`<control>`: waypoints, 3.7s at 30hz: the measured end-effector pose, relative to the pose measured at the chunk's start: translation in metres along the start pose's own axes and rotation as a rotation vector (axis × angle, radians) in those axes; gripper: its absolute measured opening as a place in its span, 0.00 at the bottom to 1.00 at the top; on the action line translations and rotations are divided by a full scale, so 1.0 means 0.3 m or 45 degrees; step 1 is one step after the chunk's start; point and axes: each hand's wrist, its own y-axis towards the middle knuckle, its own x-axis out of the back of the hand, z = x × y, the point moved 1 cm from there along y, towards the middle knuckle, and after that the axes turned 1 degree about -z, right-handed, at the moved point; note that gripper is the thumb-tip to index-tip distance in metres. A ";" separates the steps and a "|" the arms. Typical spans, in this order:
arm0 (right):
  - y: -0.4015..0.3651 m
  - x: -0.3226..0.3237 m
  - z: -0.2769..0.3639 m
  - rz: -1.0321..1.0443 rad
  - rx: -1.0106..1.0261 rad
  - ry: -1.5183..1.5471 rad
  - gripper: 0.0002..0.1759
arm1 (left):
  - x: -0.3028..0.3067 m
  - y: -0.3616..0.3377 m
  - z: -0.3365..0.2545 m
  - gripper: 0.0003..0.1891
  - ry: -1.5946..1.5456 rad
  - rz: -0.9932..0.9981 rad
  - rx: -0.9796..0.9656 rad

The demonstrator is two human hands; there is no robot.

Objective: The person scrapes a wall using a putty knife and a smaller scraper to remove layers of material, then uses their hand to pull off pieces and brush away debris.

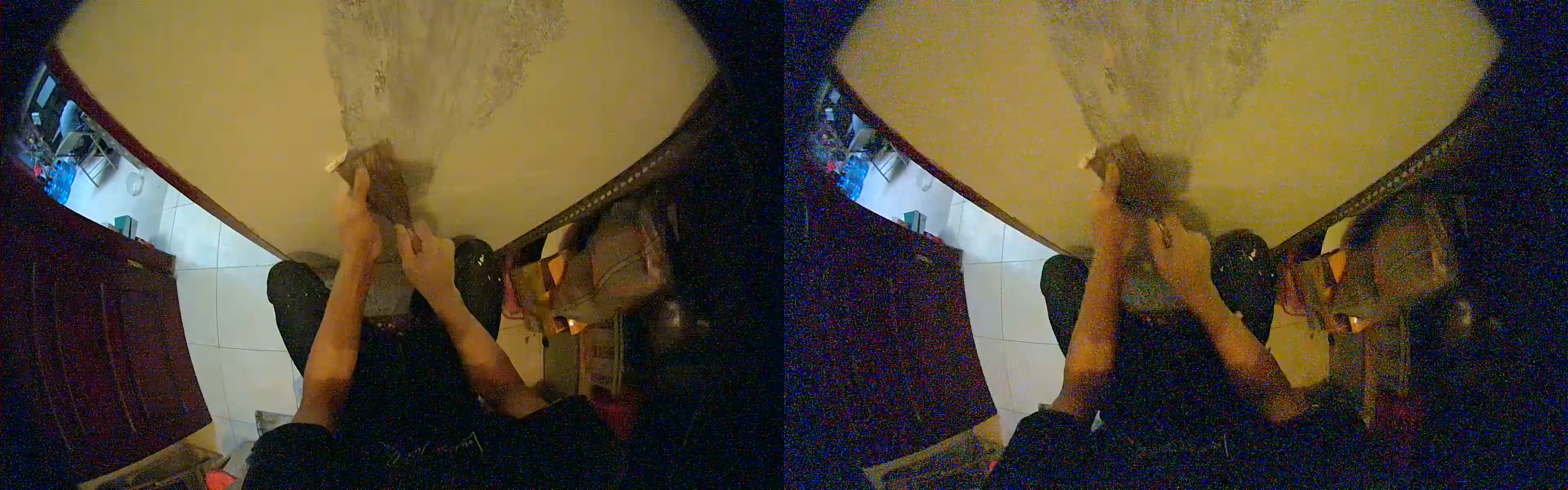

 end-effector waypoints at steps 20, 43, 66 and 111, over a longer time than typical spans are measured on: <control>-0.031 -0.019 -0.015 -0.035 -0.063 0.028 0.14 | 0.006 -0.086 -0.058 0.18 0.164 0.031 0.272; 0.075 0.027 0.092 -0.031 -0.038 0.012 0.14 | 0.005 -0.030 -0.110 0.24 0.616 -0.127 -0.052; 0.099 0.037 0.140 -0.143 0.075 -0.043 0.13 | -0.009 0.038 -0.078 0.29 -0.162 -0.176 0.241; 0.181 0.078 0.293 -0.062 -0.085 0.063 0.15 | -0.037 0.097 -0.346 0.25 0.097 -0.168 -0.144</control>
